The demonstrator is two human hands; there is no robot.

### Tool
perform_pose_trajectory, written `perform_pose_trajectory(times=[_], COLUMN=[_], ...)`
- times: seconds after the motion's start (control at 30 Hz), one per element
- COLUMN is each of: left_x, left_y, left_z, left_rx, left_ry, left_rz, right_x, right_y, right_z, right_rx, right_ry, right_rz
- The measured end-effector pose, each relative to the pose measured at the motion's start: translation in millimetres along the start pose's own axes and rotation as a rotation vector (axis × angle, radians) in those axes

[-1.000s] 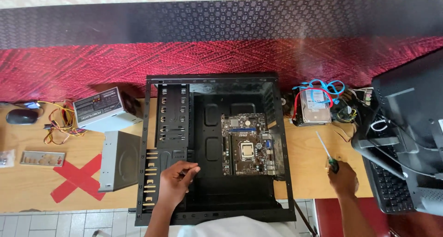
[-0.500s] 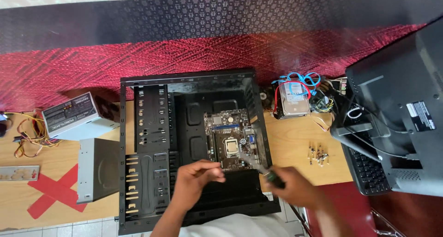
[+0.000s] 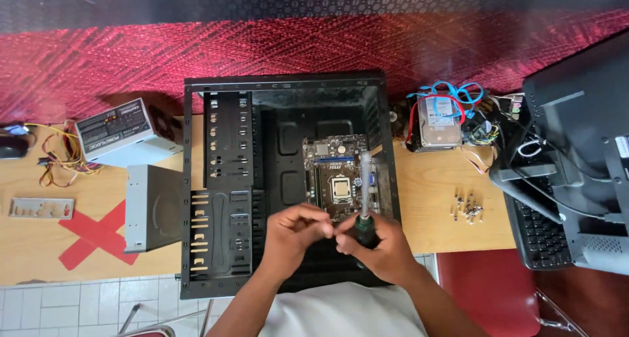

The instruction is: Securing a motherboard into a computer case using a screwdriver and screws.

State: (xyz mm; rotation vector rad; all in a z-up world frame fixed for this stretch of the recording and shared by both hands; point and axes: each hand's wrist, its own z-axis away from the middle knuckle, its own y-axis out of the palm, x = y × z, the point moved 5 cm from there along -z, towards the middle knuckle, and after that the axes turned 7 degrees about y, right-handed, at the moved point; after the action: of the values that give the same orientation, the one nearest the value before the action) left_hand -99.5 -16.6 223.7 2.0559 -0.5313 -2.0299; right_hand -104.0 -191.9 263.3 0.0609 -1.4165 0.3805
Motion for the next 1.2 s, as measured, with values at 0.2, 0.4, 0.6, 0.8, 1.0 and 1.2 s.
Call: perform_pose_trajectory(times=[0.2,0.4,0.6,0.8,1.0,1.2], left_x=[-6.5,3.2,-2.4,-13.7,-40.3,-54.0], left_y=[-11.8,-21.2,-21.0,-20.3,-10.5,-12.3], left_z=[-14.2,-20.0,-25.6,-28.5,-33.4,-34.0], left_rx=[0.033,-0.057,0.003,0.058,0.071,0.15], left_ry=[0.15,0.027,0.136,0.264,0.387,0.464], left_rz=[0.382,0.538,0.419,0.178,0.021,-0.125], right_x=[-19.0,-29.2,-38.2,-48.1,-51.1,-58.0], right_y=[10.1,11.9,7.4,4.1,2.5,-1.5], right_z=[16.4,24.6,33.4,33.0,33.4,32.7], right_rx=[0.161,0.225,0.169,0.081,0.06,0.021], right_ry=[0.208,0.312,0.296,0.242,0.213,0.026], right_rz=[-0.025,0.269,0.308,0.323,0.329,0.42])
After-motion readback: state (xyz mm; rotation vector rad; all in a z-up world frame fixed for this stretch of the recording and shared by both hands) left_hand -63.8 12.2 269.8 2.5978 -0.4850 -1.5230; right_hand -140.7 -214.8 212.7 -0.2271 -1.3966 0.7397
